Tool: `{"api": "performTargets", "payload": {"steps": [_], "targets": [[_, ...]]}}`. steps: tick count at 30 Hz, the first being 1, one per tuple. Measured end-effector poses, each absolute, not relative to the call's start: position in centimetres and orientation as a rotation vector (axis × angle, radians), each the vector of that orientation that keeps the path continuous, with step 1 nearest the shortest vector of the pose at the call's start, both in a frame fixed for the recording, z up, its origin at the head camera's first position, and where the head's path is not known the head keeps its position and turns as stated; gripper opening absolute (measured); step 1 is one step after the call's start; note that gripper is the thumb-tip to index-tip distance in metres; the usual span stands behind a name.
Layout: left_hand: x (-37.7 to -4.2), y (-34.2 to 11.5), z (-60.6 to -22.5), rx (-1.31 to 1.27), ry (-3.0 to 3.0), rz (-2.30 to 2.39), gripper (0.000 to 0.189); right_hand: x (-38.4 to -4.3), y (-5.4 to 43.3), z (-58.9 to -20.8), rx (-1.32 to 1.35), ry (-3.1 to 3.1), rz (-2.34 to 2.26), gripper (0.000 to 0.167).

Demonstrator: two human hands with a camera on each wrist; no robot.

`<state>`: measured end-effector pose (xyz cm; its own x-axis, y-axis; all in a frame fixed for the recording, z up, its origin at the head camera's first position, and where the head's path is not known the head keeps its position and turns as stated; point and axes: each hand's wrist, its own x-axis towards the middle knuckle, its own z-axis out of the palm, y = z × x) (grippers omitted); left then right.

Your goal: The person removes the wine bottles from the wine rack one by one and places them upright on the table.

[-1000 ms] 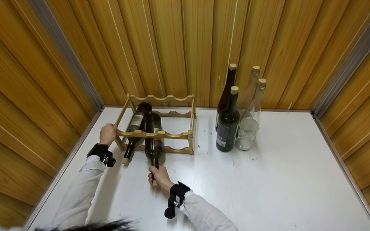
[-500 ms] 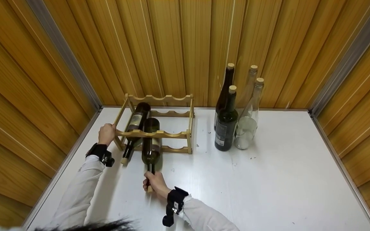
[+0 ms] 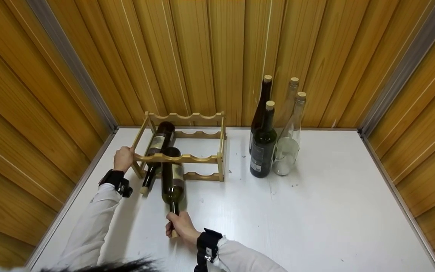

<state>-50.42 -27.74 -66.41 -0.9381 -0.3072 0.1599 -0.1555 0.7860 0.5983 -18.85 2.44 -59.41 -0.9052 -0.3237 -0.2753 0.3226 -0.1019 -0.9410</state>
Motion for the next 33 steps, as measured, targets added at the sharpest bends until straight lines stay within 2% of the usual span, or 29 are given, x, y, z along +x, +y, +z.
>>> {"api": "performTargets", "payload": {"steps": [15,33], "targets": [[-50.5,-27.8,-66.2,0.345,-2.742,-0.890,0.049,-17.6,4.5,-58.8,-0.022,1.783,-1.985,0.015],[-50.4,-27.8,-66.1,0.349,-2.739,-0.894,0.048,-16.0,8.2,-56.9,-0.085,1.847,-1.852,0.019]]}}
